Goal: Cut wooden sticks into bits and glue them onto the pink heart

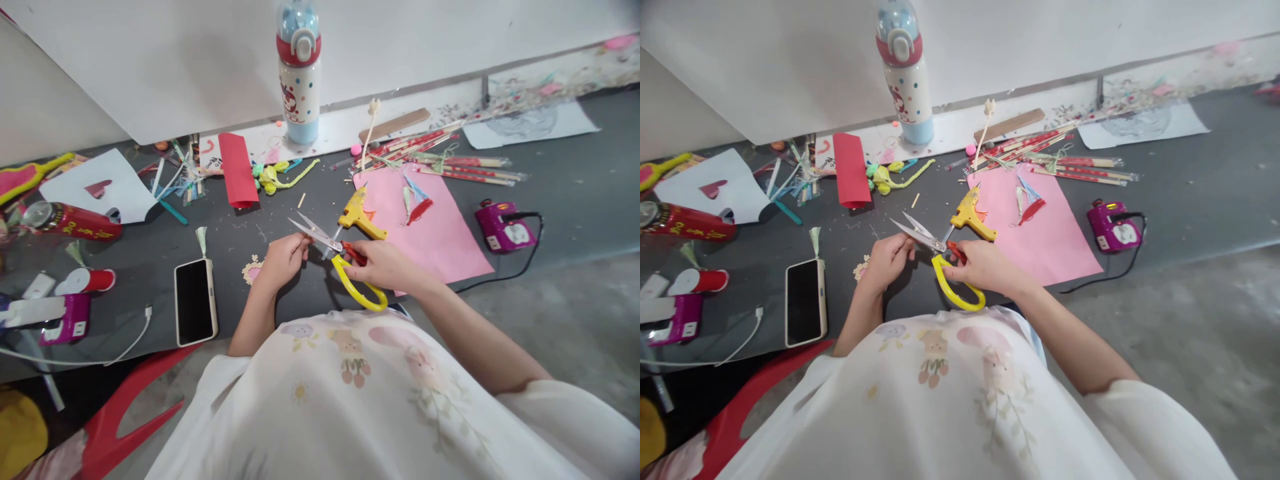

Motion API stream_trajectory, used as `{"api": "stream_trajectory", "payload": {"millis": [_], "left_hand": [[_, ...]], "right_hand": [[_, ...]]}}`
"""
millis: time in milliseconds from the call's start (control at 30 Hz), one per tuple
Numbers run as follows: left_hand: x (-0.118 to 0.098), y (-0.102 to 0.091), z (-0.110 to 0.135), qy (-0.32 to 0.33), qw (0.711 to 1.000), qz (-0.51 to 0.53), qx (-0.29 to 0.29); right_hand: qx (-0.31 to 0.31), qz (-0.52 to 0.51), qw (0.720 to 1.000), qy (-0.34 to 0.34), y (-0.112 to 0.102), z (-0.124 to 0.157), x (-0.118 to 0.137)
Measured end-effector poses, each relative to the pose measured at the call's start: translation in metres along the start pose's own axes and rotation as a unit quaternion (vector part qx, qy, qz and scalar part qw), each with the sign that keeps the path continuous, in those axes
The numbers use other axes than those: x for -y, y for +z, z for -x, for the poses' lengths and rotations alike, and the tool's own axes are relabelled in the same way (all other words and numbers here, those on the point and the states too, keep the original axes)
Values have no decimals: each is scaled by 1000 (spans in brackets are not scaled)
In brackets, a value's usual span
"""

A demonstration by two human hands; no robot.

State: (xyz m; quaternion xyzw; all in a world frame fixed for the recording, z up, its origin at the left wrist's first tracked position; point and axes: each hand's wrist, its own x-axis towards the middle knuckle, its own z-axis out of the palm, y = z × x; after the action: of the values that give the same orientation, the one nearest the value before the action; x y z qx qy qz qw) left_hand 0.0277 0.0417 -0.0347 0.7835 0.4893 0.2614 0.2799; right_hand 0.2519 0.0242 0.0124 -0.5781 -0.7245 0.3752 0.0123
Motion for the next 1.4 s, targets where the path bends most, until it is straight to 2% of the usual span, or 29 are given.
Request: {"api": "stream_trajectory", "payload": {"millis": [200, 433, 800, 967, 1167, 1300, 1400], "left_hand": [[-1, 0, 1, 0, 1000, 19, 2], [0, 2, 1, 16, 998, 41, 41], [-3, 0, 2, 13, 999, 32, 33], [-1, -2, 2, 5, 1000, 28, 2], [0, 4, 1, -10, 1000, -2, -21], [2, 8, 1, -22, 995, -32, -91], [6, 8, 1, 1, 992, -50, -117]], "right_hand": [[-2, 8, 1000, 6, 1, -2, -1], [-15, 25, 999, -16, 2, -1, -1], [2, 26, 1000, -17, -1, 0, 1], [9, 15, 1000, -15, 0, 1, -2], [-10, -3, 1000, -3, 5, -2, -4], [-13, -13, 1000, -1, 7, -4, 0], [-11, -11, 1000, 1, 8, -4, 3]]}}
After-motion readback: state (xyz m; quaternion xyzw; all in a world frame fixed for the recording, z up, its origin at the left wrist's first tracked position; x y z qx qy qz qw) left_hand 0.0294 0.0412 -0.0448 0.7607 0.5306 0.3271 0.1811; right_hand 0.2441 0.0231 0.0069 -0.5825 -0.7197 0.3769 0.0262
